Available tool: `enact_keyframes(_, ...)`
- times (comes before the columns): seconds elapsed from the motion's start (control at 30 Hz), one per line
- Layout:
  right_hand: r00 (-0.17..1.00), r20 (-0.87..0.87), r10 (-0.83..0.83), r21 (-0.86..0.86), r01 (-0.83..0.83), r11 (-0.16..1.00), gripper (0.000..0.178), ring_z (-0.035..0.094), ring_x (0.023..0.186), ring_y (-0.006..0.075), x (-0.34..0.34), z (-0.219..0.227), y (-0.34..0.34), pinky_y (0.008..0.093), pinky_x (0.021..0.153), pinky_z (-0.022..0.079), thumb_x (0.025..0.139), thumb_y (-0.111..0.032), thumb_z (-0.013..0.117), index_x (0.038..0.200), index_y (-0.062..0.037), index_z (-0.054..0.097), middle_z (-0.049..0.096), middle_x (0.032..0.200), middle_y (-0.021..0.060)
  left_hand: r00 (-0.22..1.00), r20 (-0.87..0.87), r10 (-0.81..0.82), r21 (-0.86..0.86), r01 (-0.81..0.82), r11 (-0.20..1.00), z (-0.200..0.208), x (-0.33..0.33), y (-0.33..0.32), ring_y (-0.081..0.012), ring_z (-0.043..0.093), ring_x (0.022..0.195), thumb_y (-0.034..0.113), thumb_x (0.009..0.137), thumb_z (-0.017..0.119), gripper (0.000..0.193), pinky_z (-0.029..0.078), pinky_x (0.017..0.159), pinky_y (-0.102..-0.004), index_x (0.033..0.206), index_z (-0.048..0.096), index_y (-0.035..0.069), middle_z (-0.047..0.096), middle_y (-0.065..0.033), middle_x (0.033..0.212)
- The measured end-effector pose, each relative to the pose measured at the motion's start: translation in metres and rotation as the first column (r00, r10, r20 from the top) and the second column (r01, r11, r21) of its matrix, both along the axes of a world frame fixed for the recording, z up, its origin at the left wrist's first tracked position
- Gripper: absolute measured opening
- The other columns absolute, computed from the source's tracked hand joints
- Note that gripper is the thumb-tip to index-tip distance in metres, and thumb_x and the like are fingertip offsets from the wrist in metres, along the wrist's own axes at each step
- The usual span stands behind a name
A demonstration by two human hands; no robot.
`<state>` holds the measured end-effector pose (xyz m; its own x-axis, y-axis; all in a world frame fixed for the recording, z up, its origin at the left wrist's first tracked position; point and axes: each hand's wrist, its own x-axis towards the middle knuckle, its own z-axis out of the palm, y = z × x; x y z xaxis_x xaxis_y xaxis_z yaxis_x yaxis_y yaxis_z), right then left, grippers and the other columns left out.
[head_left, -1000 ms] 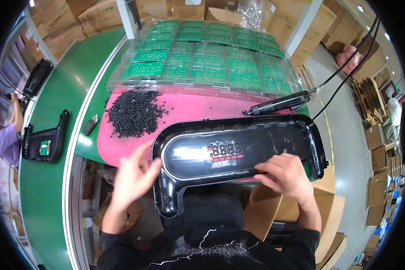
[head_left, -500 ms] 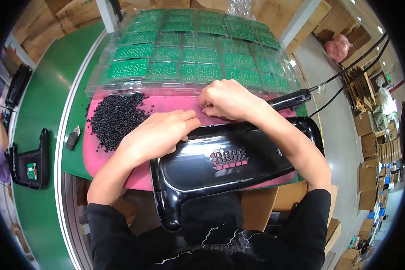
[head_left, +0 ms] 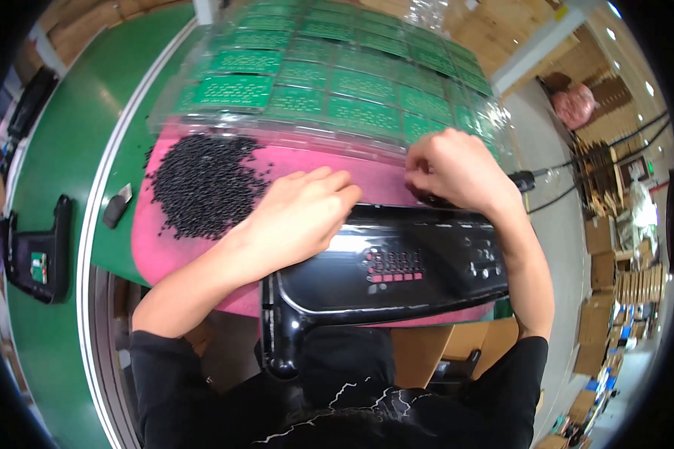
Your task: Assembling circuit boards into plastic housings and securing them with screws using an electric screwdriver.
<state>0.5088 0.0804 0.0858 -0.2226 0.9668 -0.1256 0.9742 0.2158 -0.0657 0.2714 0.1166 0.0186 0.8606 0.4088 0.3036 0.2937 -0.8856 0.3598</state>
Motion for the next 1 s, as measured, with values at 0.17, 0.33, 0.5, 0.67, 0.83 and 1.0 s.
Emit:
enact_keyframes(0.17,0.957,-0.233,0.173,0.383,-0.073,0.921,0.03,0.067,0.087,0.0308,-0.072,0.006,0.056,0.0405,0.074,0.053,0.08,-0.019,0.071,0.108,-0.0086,0.067,0.069,0.096,0.0127,0.989,0.144,-0.027,0.088,0.014,0.996,-0.007,0.002,0.004,-0.0306,0.063,0.082,0.015,0.083,0.066,0.015,0.052,0.071,-0.0419,0.09,0.065,0.002,0.062,-0.011,0.083)
enact_keyframes(0.33,0.929,-0.103,0.355,0.477,-0.267,0.837,0.041,0.061,0.105,0.0353,-0.13,-0.026,0.136,0.0454,0.091,0.049,0.088,-0.017,0.062,0.127,-0.0048,0.055,0.065,0.112,0.0174,0.99,0.142,-0.003,0.109,-0.013,0.994,-0.013,0.004,0.005,-0.0302,0.065,0.083,0.017,0.082,0.067,0.015,0.053,0.071,-0.042,0.088,0.065,0.004,0.063,-0.0112,0.085)
enact_keyframes(0.5,0.946,-0.04,0.322,0.512,-0.257,0.82,0.034,0.06,0.108,0.0328,-0.143,-0.051,0.168,0.0482,0.094,0.046,0.088,-0.007,0.052,0.121,-0.003,0.058,0.067,0.104,0.0189,0.99,0.143,0.01,0.134,-0.029,0.991,-0.018,0.007,0.002,-0.0294,0.065,0.084,0.017,0.081,0.067,0.016,0.054,0.071,-0.0418,0.09,0.066,0.004,0.064,-0.0104,0.087)
enact_keyframes(0.67,0.937,-0.208,0.28,0.432,-0.169,0.886,0.029,0.059,0.11,0.0309,-0.129,-0.034,0.158,0.0473,0.097,0.042,0.094,-0.018,0.056,0.119,-0.0043,0.061,0.066,0.107,0.0155,0.993,0.114,0.023,0.15,-0.04,0.988,-0.012,0.008,-0.001,-0.0276,0.063,0.085,0.017,0.081,0.067,0.017,0.053,0.073,-0.0403,0.092,0.066,0.005,0.064,-0.0092,0.089)
enact_keyframes(0.83,0.559,-0.77,0.307,0.409,0.065,0.91,0.031,0.06,0.091,0.0116,-0.099,0.019,0.092,0.0269,0.083,0.048,0.093,-0.022,0.066,0.114,-0.0005,0.063,0.068,0.098,0.0068,0.999,0.031,0.033,-0.032,-0.032,0.999,0.002,0.001,0.0,-0.0354,0.057,0.103,0.025,0.084,0.069,0.037,0.048,0.091,-0.0431,0.111,0.061,0.001,0.061,-0.0178,0.104)
enact_keyframes(1.0,0.189,-0.94,0.284,0.293,0.022,0.956,0.027,0.058,0.098,0.0097,-0.039,0.026,0.002,0.0259,0.088,0.047,0.097,-0.015,0.06,0.119,0.0005,0.059,0.064,0.108,0.0042,0.952,0.291,0.099,-0.681,0.133,0.72,0.035,-0.004,-0.001,-0.0218,0.056,0.116,0.022,0.055,0.092,0.094,0.047,0.094,-0.0363,0.135,0.048,-0.001,0.056,-0.0116,0.132)
